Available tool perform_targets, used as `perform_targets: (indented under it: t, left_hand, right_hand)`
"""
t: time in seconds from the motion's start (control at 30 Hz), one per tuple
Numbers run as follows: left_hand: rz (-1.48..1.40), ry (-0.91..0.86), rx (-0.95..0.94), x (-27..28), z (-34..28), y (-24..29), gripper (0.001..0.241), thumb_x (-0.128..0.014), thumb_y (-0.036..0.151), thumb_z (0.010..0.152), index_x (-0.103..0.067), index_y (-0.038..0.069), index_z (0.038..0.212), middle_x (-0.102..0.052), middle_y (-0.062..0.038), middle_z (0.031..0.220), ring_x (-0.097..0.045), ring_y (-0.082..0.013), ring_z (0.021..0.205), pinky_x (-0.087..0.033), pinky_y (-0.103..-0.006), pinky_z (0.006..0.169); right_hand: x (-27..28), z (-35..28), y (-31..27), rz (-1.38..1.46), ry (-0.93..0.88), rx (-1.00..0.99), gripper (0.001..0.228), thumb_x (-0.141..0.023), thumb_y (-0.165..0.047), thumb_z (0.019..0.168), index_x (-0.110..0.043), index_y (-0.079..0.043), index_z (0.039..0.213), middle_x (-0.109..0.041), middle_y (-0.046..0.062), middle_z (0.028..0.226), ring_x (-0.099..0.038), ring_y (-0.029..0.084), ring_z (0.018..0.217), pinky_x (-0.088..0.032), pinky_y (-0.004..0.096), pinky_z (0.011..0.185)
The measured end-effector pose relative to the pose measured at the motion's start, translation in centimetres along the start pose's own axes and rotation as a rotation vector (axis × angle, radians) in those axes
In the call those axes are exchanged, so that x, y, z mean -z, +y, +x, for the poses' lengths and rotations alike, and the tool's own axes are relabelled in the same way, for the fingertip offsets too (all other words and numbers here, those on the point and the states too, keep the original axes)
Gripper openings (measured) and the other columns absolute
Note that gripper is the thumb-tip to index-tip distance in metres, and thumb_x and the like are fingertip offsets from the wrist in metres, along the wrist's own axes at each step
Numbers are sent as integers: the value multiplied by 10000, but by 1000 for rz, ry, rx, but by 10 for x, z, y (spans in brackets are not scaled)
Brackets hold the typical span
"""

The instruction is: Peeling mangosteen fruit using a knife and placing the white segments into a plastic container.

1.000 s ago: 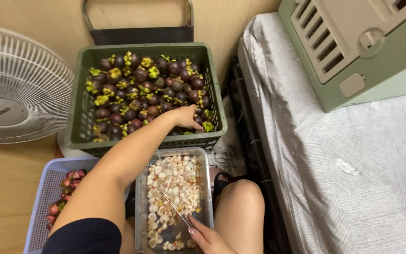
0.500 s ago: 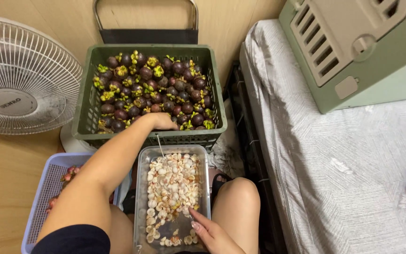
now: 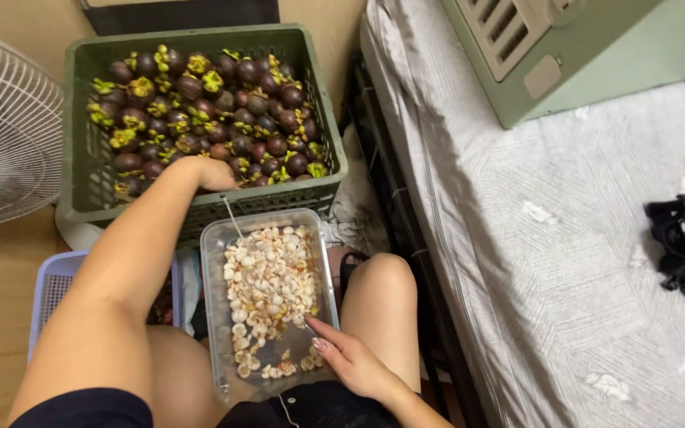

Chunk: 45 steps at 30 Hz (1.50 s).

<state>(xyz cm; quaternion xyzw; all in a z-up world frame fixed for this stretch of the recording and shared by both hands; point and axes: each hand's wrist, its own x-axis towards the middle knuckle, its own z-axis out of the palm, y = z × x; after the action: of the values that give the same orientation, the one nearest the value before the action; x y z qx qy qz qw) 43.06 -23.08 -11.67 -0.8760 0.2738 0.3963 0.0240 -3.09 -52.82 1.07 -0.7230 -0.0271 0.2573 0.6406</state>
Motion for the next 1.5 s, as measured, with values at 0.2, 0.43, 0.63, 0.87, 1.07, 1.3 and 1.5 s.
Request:
perform_targets:
  t: [0.2,0.43,0.63,0.87,1.07,1.3,1.5]
  left_hand:
    - [-123,151,181,14,-67,20,530,-776,438,797,-785,65,1173,-754,-149,1238,-710,-324,1103,-539,-415,987]
    - [-1393,666,-55,17,-212,77,384,-635,289,947,-611,54,1250,-678,-199,1163,-717,-301,779,-544,-386,577]
    - [-2333,584,-852,-66,-269,184,319,-519,331,1017,-549,72,1200,-690,-152,1061,-715,-269,820,-548,-314,585]
    - [-2193,816,-841,-117,-277,226,569,-726,449,905,-553,68,1291,-688,-71,1003,-634,-126,741,-432,-198,523]
    - [-1767,1191,-661,-125,-264,244,659,-844,431,841,-579,29,1291,-647,-12,1031,-594,-79,843,-482,-212,689]
    - [-1351,1435,-437,-96,-289,271,487,-852,359,853,-648,2,1113,-684,-7,836,-617,-45,682,-524,-208,606]
    - [-1204,1612,-360,-80,-314,286,324,-812,214,887,-665,-13,1066,-665,0,664,-616,-58,487,-482,-222,464]
  right_hand:
    - [-2,3,3,40,-7,123,523,-475,-276,1121,-399,-77,1599,-663,-40,1198,-561,32,922,-497,198,836]
    - [2,32,10,230,-75,185,578,-453,-326,1120,-359,-97,1643,-507,-40,848,-473,60,714,-428,212,623]
    - [-3,82,-65,484,-212,467,656,-405,-446,1125,-239,-99,1655,-487,24,731,-432,105,570,-395,247,543]
    - [-35,97,-99,491,-331,482,595,-401,-496,1119,-399,-42,1504,-476,31,731,-393,97,547,-330,235,496]
    - [-44,94,-92,399,-228,535,653,-406,-590,1085,-484,8,1336,-482,18,697,-381,75,512,-313,225,466]
    - [-51,79,-113,492,-77,499,684,-441,-652,985,-387,-141,1437,-461,15,707,-388,68,530,-318,219,456]
    - [-47,85,-89,762,-206,480,586,-426,-617,1069,-429,-66,1270,-481,54,711,-406,119,488,-349,246,450]
